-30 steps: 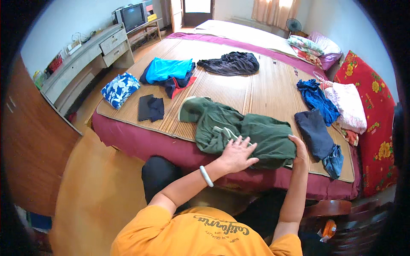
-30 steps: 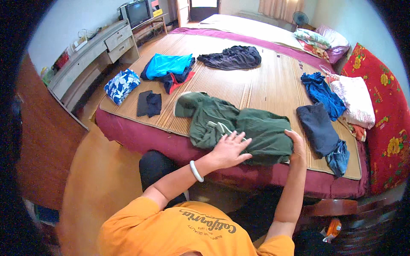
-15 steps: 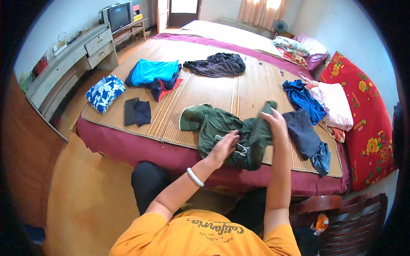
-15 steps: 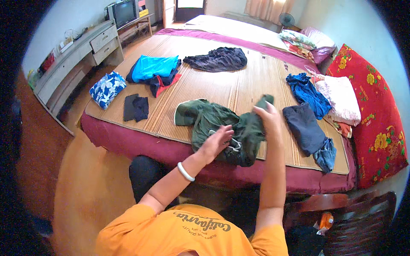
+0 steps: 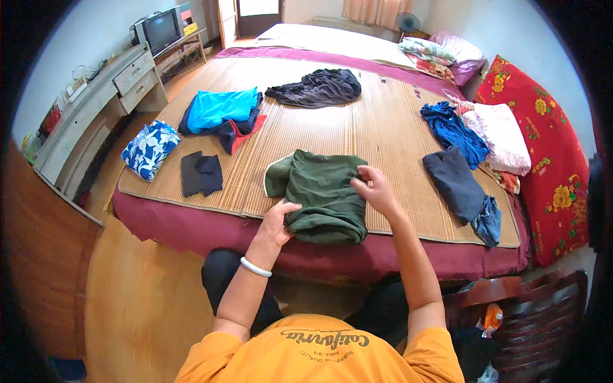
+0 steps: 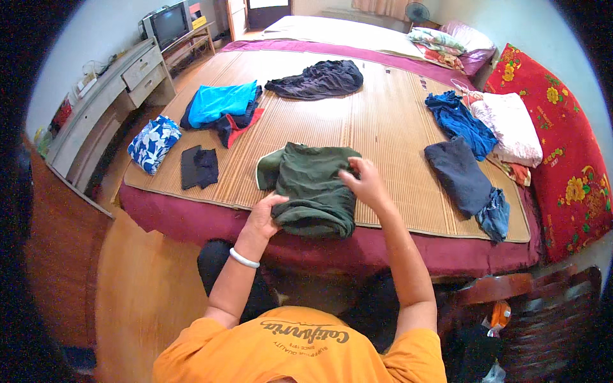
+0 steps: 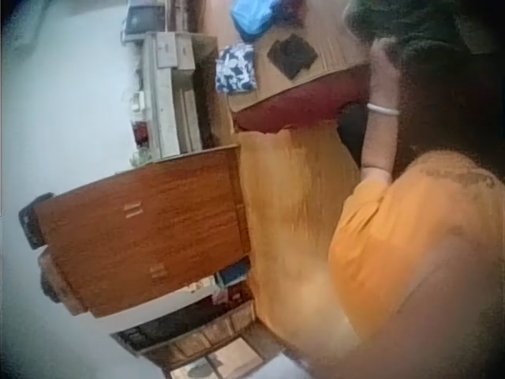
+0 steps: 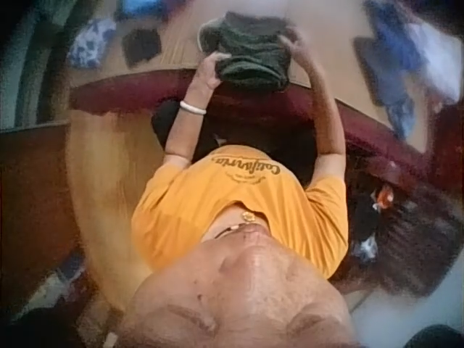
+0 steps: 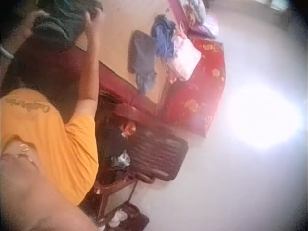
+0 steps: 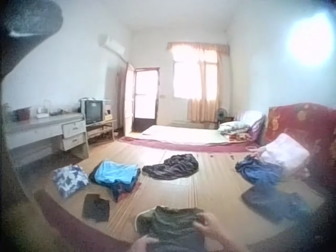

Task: Folding various shirts on a bed.

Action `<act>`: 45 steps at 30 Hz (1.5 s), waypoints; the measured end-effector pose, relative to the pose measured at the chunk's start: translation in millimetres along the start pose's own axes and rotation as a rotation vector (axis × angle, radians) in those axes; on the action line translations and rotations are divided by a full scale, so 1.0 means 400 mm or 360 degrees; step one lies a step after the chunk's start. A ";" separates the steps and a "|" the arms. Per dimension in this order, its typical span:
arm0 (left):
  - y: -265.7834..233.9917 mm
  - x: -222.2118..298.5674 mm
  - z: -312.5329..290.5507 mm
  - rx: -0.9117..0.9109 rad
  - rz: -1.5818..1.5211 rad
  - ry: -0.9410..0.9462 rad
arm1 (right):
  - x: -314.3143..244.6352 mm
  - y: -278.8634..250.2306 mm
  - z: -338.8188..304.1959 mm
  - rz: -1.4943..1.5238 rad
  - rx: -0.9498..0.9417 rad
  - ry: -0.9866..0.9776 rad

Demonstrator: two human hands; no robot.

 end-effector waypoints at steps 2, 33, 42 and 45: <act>0.028 -0.001 -0.016 0.0155 0.0280 -0.0015 | 0.062 -0.005 -0.068 -0.0422 -0.0043 -0.0076; 0.286 -0.062 -0.065 -0.0790 0.2821 0.1784 | 0.118 0.092 0.205 -0.1056 0.0205 0.0212; 0.305 0.058 -0.086 -0.0380 0.2829 0.1705 | -0.149 0.177 0.208 -0.0468 -0.0004 -0.0516; 0.250 0.055 -0.055 -0.0171 0.3220 0.1511 | -0.142 0.300 0.144 -0.0497 -0.0487 -0.0828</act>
Point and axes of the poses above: each hand's wrist, its own z-axis towards the middle knuckle, its own y-axis out of the palm, x = y × z, the point moved 6 cm from there along z, towards the middle knuckle, and after that the axes turned 9 degrees about z, right-handed, at the moved point
